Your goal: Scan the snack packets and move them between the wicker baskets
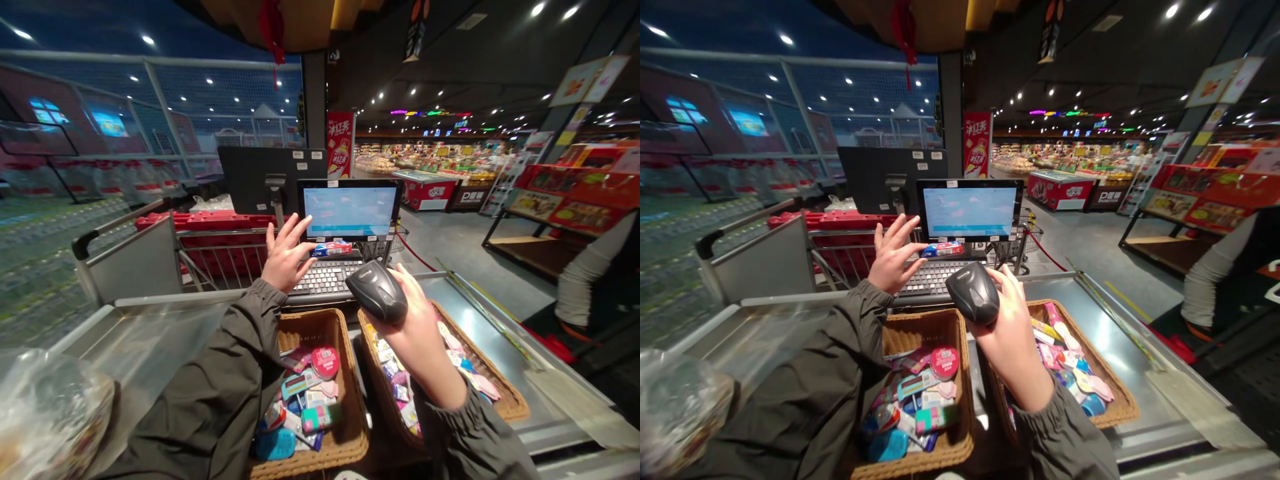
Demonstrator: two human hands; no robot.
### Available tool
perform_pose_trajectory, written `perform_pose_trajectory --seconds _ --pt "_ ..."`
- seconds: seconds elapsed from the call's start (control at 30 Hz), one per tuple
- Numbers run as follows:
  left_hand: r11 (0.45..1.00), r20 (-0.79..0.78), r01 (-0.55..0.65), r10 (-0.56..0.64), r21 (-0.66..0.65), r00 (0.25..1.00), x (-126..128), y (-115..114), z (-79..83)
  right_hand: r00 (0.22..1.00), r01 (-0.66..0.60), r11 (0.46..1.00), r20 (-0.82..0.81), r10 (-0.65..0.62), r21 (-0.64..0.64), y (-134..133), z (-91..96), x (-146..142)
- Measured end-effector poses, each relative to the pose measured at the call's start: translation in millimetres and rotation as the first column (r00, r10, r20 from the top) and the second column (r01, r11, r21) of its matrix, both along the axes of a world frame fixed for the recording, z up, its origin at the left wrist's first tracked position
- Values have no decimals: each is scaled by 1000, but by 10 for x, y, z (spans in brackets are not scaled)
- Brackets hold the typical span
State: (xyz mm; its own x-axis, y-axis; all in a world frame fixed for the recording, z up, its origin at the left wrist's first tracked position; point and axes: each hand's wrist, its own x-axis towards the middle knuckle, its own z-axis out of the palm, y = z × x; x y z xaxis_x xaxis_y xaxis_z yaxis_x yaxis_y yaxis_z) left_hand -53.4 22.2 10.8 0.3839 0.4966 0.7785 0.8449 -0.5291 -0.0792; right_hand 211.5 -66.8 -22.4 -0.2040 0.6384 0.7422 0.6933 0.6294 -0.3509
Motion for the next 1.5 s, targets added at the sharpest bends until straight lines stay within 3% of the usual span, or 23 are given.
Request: perform_pose_trajectory --seconds 0.43,0.87,1.23,1.5 --pt "1000 33 8 -7 -15 999 -140 47 -35 999 15 999 41 -16 32 -86 -19 -127" --pt "999 22 8 -7 -37 1000 -219 -135 -145 1000 22 1000 11 -22 -1 -237 -66 -197" --pt "990 11 10 -8 -141 1000 -341 -365 -582 998 -54 992 -21 52 -114 -253 -261 -307" --pt "944 -90 14 -46 -331 995 -420 -632 -1120 994 -96 972 22 103 -214 -402 -425 -280"
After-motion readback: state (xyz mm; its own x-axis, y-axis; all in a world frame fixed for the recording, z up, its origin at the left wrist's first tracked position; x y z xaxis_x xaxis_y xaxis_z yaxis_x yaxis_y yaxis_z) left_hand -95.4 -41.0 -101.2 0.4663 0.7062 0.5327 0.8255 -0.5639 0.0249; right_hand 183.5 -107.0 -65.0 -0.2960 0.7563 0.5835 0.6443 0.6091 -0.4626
